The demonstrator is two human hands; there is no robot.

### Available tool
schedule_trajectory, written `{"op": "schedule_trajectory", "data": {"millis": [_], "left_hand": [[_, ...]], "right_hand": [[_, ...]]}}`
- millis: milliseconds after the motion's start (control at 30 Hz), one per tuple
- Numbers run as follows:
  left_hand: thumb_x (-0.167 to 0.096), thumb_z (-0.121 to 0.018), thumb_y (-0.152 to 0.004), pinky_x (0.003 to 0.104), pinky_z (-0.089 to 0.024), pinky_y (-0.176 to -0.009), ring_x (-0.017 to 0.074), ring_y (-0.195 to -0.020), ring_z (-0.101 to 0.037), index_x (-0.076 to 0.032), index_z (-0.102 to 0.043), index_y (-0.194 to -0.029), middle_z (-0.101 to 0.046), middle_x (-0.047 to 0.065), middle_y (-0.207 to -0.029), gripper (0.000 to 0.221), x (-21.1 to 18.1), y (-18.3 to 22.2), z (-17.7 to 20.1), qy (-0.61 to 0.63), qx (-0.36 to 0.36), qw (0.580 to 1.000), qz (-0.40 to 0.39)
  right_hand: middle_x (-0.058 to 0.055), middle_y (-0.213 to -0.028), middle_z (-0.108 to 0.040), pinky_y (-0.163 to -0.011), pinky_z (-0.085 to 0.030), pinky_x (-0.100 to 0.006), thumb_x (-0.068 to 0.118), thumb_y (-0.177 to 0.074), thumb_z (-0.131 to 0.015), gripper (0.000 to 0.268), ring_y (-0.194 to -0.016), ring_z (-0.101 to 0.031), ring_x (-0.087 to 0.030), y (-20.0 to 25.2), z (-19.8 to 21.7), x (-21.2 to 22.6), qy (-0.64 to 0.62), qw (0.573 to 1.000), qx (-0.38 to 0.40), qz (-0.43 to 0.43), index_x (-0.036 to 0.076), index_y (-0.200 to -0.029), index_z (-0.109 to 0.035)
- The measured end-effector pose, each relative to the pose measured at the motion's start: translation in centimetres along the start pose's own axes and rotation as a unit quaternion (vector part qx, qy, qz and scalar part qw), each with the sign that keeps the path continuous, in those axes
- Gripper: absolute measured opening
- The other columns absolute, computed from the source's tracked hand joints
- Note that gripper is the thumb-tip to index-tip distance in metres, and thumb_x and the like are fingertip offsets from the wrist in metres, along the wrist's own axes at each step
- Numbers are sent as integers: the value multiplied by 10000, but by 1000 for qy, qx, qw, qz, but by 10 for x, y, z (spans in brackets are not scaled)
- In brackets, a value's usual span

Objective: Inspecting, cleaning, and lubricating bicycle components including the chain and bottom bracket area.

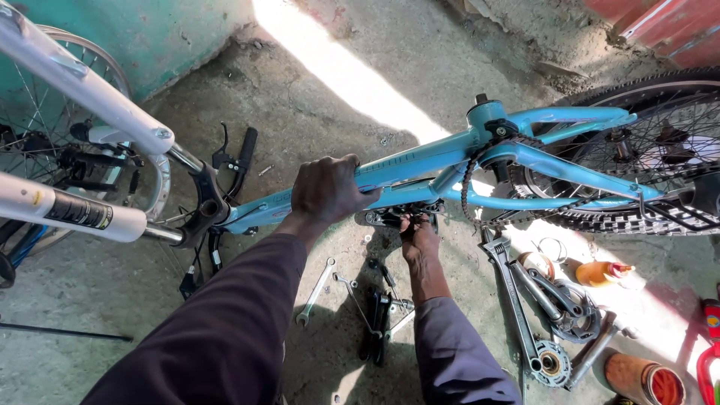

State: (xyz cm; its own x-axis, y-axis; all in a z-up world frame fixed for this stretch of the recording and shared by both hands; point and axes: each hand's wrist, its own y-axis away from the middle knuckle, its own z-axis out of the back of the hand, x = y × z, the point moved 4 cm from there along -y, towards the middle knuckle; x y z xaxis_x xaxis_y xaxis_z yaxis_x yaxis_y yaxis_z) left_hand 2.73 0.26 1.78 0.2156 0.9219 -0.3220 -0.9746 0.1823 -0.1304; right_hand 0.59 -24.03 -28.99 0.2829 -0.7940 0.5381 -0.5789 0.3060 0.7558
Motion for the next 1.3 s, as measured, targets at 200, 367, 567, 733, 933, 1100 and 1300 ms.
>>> {"op": "schedule_trajectory", "data": {"millis": [200, 367, 567, 733, 933, 1100, 1300], "left_hand": [[-587, -775, -699, 506, -582, -658, 432, -743, -764, -126, -757, -992, -739, 191, -742, 546, 1, -1, -2, 3, 4, 1000, 0], [-598, -763, -700, 509, -585, -653, 424, -734, -764, -119, -755, -991, -737, 185, -728, 560, 3, -5, -3, 7, 5, 1000, -2], [-576, -793, -709, 495, -596, -648, 406, -733, -772, -107, -763, -997, -749, 187, -742, 550, 4, -1, -1, 23, -3, 1000, -8], [-569, -796, -711, 495, -597, -649, 401, -731, -772, -112, -761, -983, -748, 182, -737, 533, 3, 1, 8, 19, 1, 1000, -5], [-591, -798, -708, 493, -597, -660, 397, -739, -773, -108, -761, -973, -745, 180, -732, 552, 4, -4, -3, 20, 0, 1000, -2], [-599, -793, -700, 511, -595, -651, 414, -737, -770, -101, -755, -967, -744, 192, -731, 566, 4, -3, -6, 13, 3, 1000, -3], [-591, -800, -688, 478, -581, -614, 388, -684, -764, -131, -757, -937, -731, 154, -689, 524, 3, -3, -1, 5, -18, 1000, -7]], "right_hand": [[-176, -838, -631, -513, -635, -231, 43, -957, -574, 154, -641, -681, -215, 34, -13, -2, -51, 997, -24, 58, 69, -1054, -458], [-88, -776, -599, -484, -613, -259, 151, -1008, -640, 124, -595, -656, -184, 10, 18, 19, 101, 978, -60, 175, 130, -1068, -533], [-112, -733, -658, -508, -559, -277, 155, -946, -681, 80, -611, -667, -175, -54, 24, 38, 280, 936, -55, 206, 92, -987, -710], [-295, -936, -714, -811, -568, -517, 154, -1056, -516, 264, -1016, -700, -464, -25, 14, 72, 614, 723, 28, 316, -44, -1071, -690], [-342, -924, -709, -806, -534, -581, 121, -1017, -455, 320, -960, -685, -525, 100, -42, 89, 595, 725, 103, 331, -66, -1076, -707], [-214, -1030, -745, -808, -568, -493, 238, -1059, -554, 279, -923, -717, -345, 42, 11, 47, 466, 829, 71, 299, 84, -1200, -738], [-153, -968, -676, -694, -620, -356, 58, -1045, -567, 574, -799, -643, -197, 124, -8, 10, 336, 884, 101, 310, 7, -1578, -358]]}}
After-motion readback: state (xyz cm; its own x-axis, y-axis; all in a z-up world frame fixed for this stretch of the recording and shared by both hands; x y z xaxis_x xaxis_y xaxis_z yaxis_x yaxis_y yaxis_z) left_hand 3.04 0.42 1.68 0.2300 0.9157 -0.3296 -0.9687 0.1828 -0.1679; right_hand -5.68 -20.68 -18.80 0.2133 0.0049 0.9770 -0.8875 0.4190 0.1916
